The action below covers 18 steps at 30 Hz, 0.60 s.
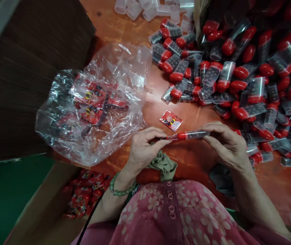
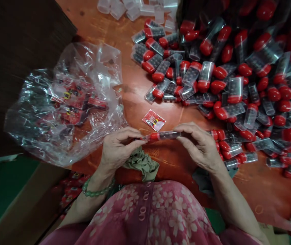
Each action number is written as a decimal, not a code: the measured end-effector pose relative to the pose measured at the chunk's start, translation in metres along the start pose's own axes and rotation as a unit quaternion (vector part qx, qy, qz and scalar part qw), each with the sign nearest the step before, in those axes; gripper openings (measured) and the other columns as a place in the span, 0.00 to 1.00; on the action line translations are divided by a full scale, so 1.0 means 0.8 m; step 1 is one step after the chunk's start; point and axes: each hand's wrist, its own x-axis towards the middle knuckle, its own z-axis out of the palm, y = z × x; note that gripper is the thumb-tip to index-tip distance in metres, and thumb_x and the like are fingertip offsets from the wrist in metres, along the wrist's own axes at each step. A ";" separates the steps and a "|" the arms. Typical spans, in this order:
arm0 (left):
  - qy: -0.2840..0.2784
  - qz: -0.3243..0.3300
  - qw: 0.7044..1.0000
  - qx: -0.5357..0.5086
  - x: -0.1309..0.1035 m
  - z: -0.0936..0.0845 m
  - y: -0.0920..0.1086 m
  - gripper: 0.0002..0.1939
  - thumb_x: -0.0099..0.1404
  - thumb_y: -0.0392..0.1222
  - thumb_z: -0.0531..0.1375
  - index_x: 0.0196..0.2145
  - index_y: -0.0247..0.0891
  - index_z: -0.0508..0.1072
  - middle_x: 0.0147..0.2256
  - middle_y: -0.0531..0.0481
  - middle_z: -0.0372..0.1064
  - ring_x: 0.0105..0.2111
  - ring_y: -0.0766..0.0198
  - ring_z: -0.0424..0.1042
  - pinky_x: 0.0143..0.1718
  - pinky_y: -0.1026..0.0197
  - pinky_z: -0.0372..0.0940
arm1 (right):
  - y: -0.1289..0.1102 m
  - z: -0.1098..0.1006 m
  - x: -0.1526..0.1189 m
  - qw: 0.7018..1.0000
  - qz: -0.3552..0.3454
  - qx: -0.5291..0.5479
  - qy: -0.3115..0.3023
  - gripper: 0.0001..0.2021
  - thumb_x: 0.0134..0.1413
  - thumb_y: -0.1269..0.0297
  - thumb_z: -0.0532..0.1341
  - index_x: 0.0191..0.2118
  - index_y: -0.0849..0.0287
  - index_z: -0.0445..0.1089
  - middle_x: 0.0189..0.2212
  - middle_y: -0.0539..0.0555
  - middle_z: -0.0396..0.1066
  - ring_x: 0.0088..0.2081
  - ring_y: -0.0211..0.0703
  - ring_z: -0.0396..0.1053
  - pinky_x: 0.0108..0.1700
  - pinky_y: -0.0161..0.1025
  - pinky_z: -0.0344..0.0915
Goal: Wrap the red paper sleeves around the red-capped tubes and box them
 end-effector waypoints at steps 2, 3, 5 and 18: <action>-0.008 0.001 1.000 0.002 0.000 0.000 -0.001 0.03 0.56 0.35 0.68 0.27 0.37 0.78 0.27 0.51 0.77 0.27 0.68 0.74 0.30 0.65 0.70 | -0.001 -0.004 0.002 0.999 -0.025 -0.025 -0.041 0.10 0.63 0.67 0.61 0.49 0.51 0.72 0.40 0.55 0.76 0.42 0.46 0.75 0.45 0.46 0.73; -0.011 0.001 1.000 0.002 -0.001 0.001 -0.002 0.03 0.56 0.35 0.68 0.27 0.37 0.78 0.27 0.51 0.77 0.27 0.68 0.74 0.30 0.66 0.69 | -0.002 -0.006 0.003 0.997 -0.034 -0.037 -0.060 0.11 0.63 0.68 0.60 0.49 0.51 0.72 0.41 0.55 0.76 0.42 0.46 0.75 0.45 0.45 0.72; -0.014 0.001 1.000 0.000 -0.002 0.003 -0.004 0.03 0.56 0.34 0.68 0.27 0.36 0.78 0.27 0.51 0.77 0.26 0.69 0.74 0.30 0.67 0.69 | -0.005 -0.009 0.006 0.993 -0.041 -0.060 -0.089 0.13 0.63 0.69 0.60 0.51 0.51 0.72 0.41 0.55 0.77 0.41 0.45 0.75 0.45 0.44 0.72; -0.185 -0.148 0.970 -0.056 -0.014 0.007 -0.013 0.12 0.59 0.43 0.66 0.40 0.35 0.81 0.32 0.47 0.79 0.27 0.65 0.74 0.29 0.65 0.67 | -0.004 -0.018 0.016 0.985 0.029 -0.047 -0.161 0.13 0.62 0.63 0.62 0.52 0.52 0.74 0.37 0.52 0.78 0.35 0.41 0.76 0.36 0.35 0.72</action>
